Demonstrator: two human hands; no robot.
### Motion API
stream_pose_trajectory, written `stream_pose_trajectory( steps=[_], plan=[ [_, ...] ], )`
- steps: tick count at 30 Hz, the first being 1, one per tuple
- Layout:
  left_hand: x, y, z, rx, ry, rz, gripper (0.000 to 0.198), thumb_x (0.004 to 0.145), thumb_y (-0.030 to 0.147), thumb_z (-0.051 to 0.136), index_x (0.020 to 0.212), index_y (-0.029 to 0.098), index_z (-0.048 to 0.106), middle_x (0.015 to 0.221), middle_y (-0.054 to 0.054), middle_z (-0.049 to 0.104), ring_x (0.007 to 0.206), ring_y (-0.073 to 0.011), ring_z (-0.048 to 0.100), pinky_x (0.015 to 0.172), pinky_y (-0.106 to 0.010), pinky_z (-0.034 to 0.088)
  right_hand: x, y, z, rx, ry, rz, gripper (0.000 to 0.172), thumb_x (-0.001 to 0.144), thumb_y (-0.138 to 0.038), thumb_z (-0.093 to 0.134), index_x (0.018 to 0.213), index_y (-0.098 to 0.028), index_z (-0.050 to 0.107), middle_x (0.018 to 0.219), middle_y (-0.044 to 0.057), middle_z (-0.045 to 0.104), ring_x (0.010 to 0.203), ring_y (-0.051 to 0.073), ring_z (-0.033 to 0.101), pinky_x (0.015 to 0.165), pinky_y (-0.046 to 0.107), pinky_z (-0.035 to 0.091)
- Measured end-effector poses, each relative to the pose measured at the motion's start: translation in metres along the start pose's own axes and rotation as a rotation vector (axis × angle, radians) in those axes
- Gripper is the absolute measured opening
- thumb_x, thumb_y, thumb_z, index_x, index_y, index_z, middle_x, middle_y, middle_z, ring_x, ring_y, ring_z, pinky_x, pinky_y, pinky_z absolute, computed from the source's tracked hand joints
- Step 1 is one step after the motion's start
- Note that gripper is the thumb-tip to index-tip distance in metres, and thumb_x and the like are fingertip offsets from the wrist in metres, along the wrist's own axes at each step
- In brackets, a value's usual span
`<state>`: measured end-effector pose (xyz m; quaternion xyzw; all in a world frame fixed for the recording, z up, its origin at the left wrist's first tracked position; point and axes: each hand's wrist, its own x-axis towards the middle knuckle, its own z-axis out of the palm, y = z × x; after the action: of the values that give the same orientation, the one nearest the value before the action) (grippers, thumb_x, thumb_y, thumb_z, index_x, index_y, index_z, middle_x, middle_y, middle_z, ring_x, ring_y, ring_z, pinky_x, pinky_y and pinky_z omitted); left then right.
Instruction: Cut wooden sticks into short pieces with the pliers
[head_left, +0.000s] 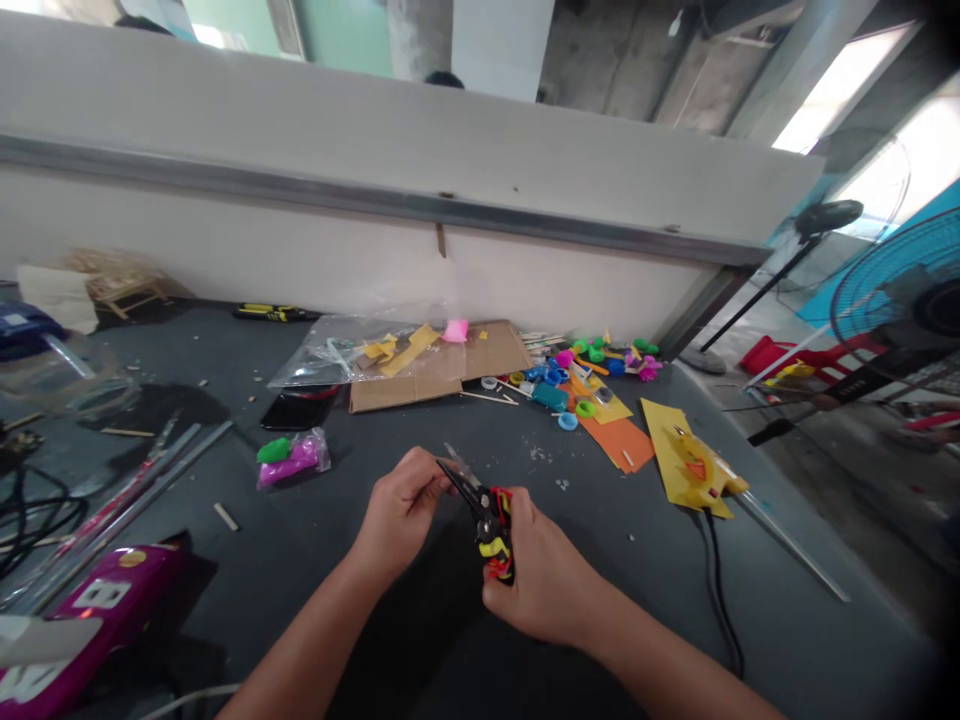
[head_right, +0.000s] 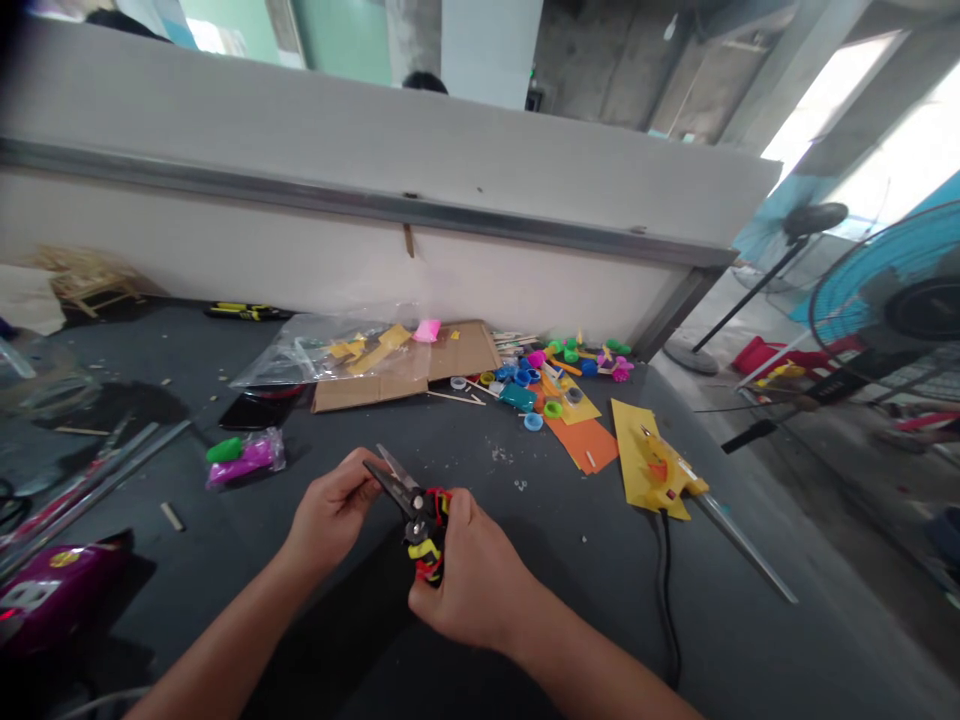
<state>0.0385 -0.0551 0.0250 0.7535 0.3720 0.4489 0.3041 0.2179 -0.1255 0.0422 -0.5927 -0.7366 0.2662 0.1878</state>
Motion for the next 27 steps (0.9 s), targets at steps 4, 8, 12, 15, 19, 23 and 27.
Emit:
stream_pose_trajectory(
  steps=[4, 8, 12, 15, 19, 23, 27],
  plan=[
    [0.0003, 0.0023, -0.0020, 0.071, 0.016, 0.052, 0.019, 0.086, 0.019, 0.044, 0.072, 0.017, 0.057, 0.072, -0.003, 0.056, 0.070, -0.0129, 0.051, 0.064, -0.023, 0.042, 0.0004, -0.0022, -0.0016, 0.042, -0.027, -0.022, 0.041, 0.062, -0.021, 0.052, 0.099, -0.018, 0.035, 0.092, 0.006, 0.048, 0.083, 0.018, 0.052, 0.072, 0.029, 0.042],
    [0.0006, 0.0032, -0.0018, 0.107, 0.021, 0.093, 0.019, 0.086, 0.018, 0.043, 0.073, 0.017, 0.058, 0.073, -0.003, 0.058, 0.072, -0.0136, 0.052, 0.065, -0.024, 0.042, 0.0001, -0.0025, -0.0028, 0.054, -0.058, -0.021, 0.042, 0.063, -0.022, 0.053, 0.101, -0.018, 0.035, 0.093, 0.006, 0.048, 0.082, 0.018, 0.052, 0.072, 0.029, 0.042],
    [0.0007, 0.0021, -0.0005, 0.135, 0.044, 0.111, 0.019, 0.086, 0.017, 0.044, 0.071, 0.017, 0.057, 0.070, -0.002, 0.056, 0.069, -0.0128, 0.051, 0.063, -0.023, 0.041, -0.0007, -0.0009, -0.0024, 0.017, -0.084, -0.001, 0.038, 0.064, -0.025, 0.052, 0.096, -0.019, 0.033, 0.086, 0.004, 0.050, 0.074, 0.018, 0.053, 0.064, 0.030, 0.041],
    [0.0011, 0.0015, 0.0011, 0.143, 0.061, 0.088, 0.019, 0.085, 0.017, 0.045, 0.069, 0.018, 0.056, 0.067, 0.000, 0.053, 0.067, -0.0118, 0.050, 0.062, -0.022, 0.041, -0.0001, 0.0012, -0.0014, -0.033, -0.084, 0.017, 0.036, 0.066, -0.027, 0.051, 0.095, -0.019, 0.032, 0.081, 0.003, 0.051, 0.069, 0.018, 0.052, 0.060, 0.029, 0.038],
    [0.0023, 0.0048, 0.0026, 0.134, 0.064, 0.035, 0.017, 0.085, 0.019, 0.045, 0.073, 0.018, 0.057, 0.070, -0.001, 0.056, 0.069, -0.0117, 0.052, 0.063, -0.022, 0.041, 0.0032, 0.0046, -0.0012, -0.028, -0.065, 0.030, 0.035, 0.068, -0.028, 0.051, 0.095, -0.019, 0.031, 0.079, 0.003, 0.051, 0.067, 0.018, 0.053, 0.058, 0.028, 0.036],
    [0.0023, 0.0097, 0.0027, 0.061, 0.091, -0.100, 0.014, 0.085, 0.024, 0.047, 0.079, 0.017, 0.058, 0.073, -0.001, 0.059, 0.069, -0.0116, 0.054, 0.064, -0.022, 0.042, 0.0057, 0.0071, -0.0057, 0.062, -0.015, 0.074, 0.033, 0.067, -0.022, 0.051, 0.093, -0.020, 0.031, 0.076, 0.001, 0.052, 0.064, 0.015, 0.052, 0.057, 0.026, 0.035],
    [0.0006, 0.0097, 0.0028, -0.041, 0.110, -0.184, 0.012, 0.082, 0.029, 0.051, 0.081, 0.017, 0.057, 0.070, 0.001, 0.057, 0.063, -0.0102, 0.052, 0.059, -0.020, 0.042, 0.0047, 0.0058, -0.0091, 0.051, 0.030, 0.113, 0.037, 0.064, -0.020, 0.053, 0.095, -0.020, 0.033, 0.076, 0.000, 0.052, 0.064, 0.016, 0.052, 0.056, 0.025, 0.035]
  ],
)
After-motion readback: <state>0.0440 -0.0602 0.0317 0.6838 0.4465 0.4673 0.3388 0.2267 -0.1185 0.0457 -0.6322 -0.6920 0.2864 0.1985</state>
